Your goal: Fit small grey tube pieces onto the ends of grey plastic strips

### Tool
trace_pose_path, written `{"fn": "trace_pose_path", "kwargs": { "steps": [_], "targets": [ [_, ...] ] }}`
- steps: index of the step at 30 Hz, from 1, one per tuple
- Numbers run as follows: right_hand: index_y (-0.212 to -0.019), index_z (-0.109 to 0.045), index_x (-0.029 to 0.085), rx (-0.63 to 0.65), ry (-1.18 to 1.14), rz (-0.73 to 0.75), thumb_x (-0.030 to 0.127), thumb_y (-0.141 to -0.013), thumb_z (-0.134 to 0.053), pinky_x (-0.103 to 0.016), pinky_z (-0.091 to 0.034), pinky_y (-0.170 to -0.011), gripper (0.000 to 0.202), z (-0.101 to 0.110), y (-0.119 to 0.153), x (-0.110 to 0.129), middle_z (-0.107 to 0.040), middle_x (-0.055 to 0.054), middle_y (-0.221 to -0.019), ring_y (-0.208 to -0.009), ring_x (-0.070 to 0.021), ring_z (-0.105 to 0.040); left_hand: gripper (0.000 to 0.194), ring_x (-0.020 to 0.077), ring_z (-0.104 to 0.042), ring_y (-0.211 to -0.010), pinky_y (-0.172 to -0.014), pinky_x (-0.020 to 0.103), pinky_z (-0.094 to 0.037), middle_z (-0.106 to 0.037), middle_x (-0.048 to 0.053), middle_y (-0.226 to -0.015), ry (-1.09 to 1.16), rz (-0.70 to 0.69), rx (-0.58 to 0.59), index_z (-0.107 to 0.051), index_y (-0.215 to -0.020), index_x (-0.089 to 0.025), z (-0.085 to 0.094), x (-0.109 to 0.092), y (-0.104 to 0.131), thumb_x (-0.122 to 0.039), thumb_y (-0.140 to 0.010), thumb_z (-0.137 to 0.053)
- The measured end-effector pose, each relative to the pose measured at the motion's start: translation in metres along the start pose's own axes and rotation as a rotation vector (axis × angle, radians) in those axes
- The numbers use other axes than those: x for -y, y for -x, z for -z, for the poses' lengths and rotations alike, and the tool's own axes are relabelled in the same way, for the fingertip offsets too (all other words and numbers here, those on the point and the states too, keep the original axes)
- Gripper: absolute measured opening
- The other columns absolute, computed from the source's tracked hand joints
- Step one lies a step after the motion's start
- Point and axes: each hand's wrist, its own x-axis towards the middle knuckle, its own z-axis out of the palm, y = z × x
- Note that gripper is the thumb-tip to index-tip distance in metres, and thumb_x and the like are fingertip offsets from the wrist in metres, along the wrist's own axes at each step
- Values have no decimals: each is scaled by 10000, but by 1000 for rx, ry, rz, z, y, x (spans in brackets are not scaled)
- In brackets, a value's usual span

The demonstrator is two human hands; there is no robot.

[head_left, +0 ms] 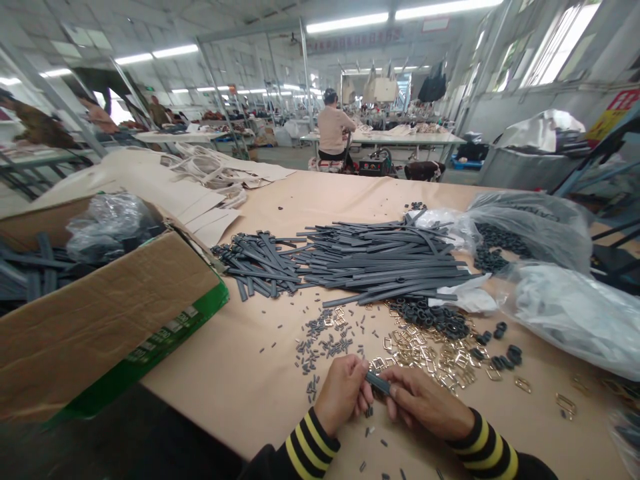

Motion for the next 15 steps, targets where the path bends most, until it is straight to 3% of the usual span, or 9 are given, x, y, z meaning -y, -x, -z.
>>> {"fn": "trace_pose_path", "kwargs": {
  "steps": [9, 15],
  "targets": [
    [-871, -575, 168, 100, -318, -29, 417, -810, -438, -167, -374, -436, 291, 3, 0, -9, -595, 5, -712, -443, -43, -463, 279, 33, -355, -260, -267, 111, -204, -481, -75, -382, -37, 7, -49, -422, -685, -161, -2, -6, 3, -426, -772, -429],
    [-803, -550, 145, 45, -335, -55, 406, -790, -478, -155, -359, -412, 271, 3, -2, -16, -623, -8, -680, -423, -42, -461, 288, 32, -339, -260, -279, 117, -205, -470, -73, -381, -76, 10, -48, -413, -677, -163, -2, -6, 4, -430, -784, -403]
  ]
}}
